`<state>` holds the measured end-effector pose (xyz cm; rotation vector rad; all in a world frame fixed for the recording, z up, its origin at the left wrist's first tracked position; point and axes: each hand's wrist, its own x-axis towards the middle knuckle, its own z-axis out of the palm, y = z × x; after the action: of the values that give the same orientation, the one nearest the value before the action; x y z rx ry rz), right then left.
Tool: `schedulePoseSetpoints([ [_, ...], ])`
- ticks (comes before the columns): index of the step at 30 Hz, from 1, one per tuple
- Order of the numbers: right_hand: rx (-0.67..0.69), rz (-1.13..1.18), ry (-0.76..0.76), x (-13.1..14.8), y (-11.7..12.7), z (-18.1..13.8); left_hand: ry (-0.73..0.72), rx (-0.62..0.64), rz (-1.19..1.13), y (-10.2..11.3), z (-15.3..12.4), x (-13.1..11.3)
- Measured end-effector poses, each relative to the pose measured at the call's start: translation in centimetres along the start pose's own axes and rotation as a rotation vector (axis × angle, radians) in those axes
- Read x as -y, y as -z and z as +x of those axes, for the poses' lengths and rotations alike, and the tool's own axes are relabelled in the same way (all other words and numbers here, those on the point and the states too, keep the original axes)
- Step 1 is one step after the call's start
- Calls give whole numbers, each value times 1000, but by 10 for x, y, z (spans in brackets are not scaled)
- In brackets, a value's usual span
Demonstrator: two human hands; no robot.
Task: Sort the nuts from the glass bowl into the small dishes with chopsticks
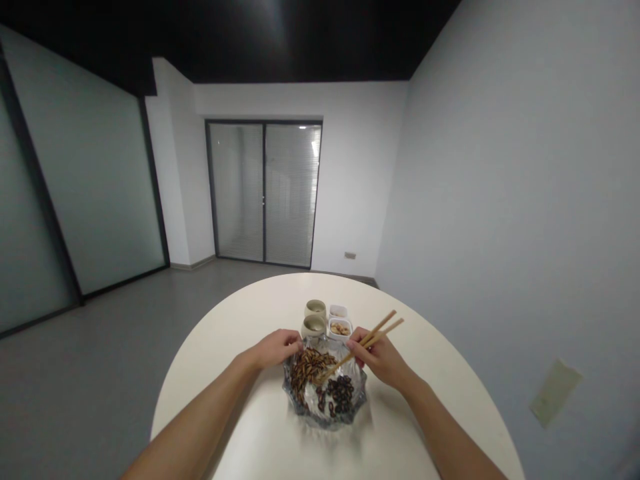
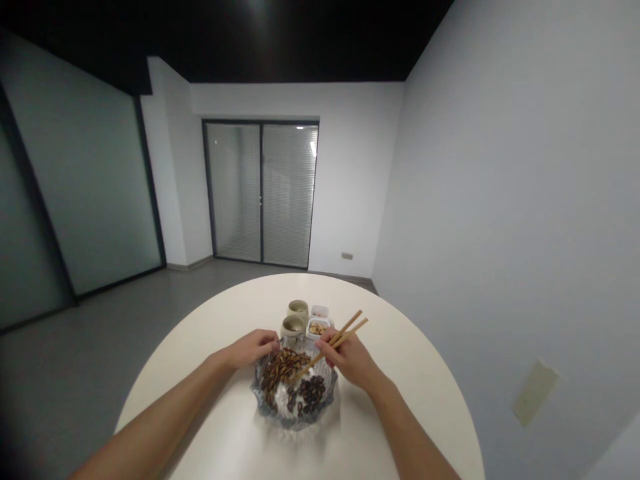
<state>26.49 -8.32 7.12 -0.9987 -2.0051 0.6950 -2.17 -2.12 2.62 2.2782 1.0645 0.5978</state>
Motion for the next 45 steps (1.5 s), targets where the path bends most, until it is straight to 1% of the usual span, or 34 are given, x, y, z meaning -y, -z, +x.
schedulePoseSetpoints([
  [7,-22,18,-7,0,0,0,16,-3,-5,-1,1,2],
  [16,-25,6,17,1,-1,1,-5,-1,-1,0,1,1],
  [23,18,-4,16,4,-4,0,8,-7,29,-1,1,3],
  [28,17,-11,26,4,-4,0,-11,-3,27,-1,0,3],
  [32,10,-11,34,3,-3,0,2,1,28,0,-1,1],
  [40,-103,4,54,2,0,-1,-2,-5,32,0,-1,3],
  [43,-182,-26,76,4,-2,0,1,-8,34,0,-1,4],
  [45,-259,-47,95,3,-4,1,0,-8,35,0,-1,5],
])
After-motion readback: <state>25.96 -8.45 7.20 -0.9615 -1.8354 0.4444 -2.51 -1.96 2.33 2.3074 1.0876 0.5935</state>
